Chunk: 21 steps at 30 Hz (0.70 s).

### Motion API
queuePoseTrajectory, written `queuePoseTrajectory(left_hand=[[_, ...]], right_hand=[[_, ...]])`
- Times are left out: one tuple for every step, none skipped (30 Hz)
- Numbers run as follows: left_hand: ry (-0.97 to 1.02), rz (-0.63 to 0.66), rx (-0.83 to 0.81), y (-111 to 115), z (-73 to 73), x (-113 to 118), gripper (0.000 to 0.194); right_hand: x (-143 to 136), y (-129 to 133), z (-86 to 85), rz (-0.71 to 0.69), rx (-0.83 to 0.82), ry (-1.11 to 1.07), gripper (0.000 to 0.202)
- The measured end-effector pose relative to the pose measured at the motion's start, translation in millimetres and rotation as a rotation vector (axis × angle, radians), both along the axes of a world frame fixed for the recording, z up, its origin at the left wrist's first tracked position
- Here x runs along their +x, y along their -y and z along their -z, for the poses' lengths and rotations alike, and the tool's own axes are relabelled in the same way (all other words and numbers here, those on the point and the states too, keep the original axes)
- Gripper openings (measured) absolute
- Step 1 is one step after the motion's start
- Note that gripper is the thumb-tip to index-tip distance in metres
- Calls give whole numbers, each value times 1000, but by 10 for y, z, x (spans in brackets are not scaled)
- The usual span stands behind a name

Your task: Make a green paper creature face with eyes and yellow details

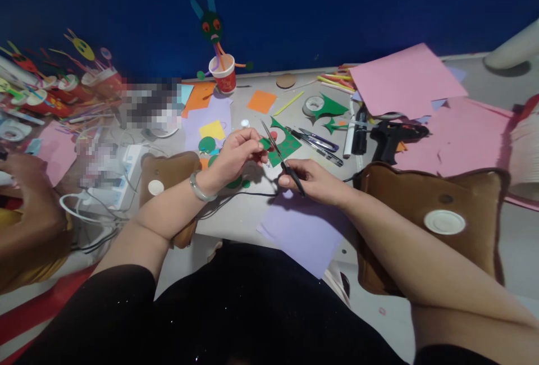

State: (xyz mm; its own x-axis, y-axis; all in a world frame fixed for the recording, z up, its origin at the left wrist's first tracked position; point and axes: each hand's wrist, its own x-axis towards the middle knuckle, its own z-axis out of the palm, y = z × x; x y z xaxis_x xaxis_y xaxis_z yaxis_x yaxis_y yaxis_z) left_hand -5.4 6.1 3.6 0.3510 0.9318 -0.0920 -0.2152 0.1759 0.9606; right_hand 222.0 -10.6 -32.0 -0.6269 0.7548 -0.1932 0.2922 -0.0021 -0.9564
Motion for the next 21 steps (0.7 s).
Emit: queuePoseTrajectory(left_hand=[[3,2,13,-2,-1,-3,23],[8,6,26,-3,-2,-5,24],[13,9,38,-2,-4,-7,25],[13,10,44,-1,-7,-7,26],[8,8,45,0,-11,-7,27],[-2,4,41,3,-16,-6,28],[-13,0,34,5,-20,-4,29],[-23,-6,26,7,-24,-2,29],[-30,-10,20,9,-27,0,30],[-35,-11,16,10,-28,2,30],[-36,-10,15,10,-28,3,30],[-36,-8,16,10,-27,3,31],[-35,-6,19,10,-24,3,31],[-35,-2,23,9,-22,3,32],[-35,0,26,9,-19,3,32],[-36,2,27,9,-17,3,33],[-38,2,28,9,-15,4,33],[-39,0,27,10,-14,5,34],[-40,-2,26,12,-14,7,34],[-39,-5,26,15,-13,9,34],[-38,-7,26,17,-12,11,34]], right_hand=[[-4,1,-7,-3,-3,5,68],[-9,2,-14,-5,-5,9,68],[-13,4,-19,-7,-7,12,68],[-15,5,-23,-8,-9,12,68],[-16,7,-25,-7,-10,10,68],[-15,8,-25,-5,-11,6,68],[-14,10,-23,-5,-11,-1,67],[-12,11,-21,-6,-11,-9,67],[-10,12,-18,-5,-10,-16,66],[-10,12,-16,-4,-10,-20,66],[-11,13,-15,-4,-11,-24,65],[-13,13,-15,-3,-10,-27,65],[-16,13,-16,-3,-8,-29,65],[-20,14,-17,-3,-5,-30,66],[-24,14,-19,-4,-1,-34,66],[-28,15,-22,-5,3,-38,66],[-31,16,-25,-6,6,-41,67],[-33,17,-27,-7,6,-41,67],[-34,18,-29,-7,6,-40,67],[-35,18,-29,-7,5,-38,67],[-34,18,-28,-9,5,-34,67]])
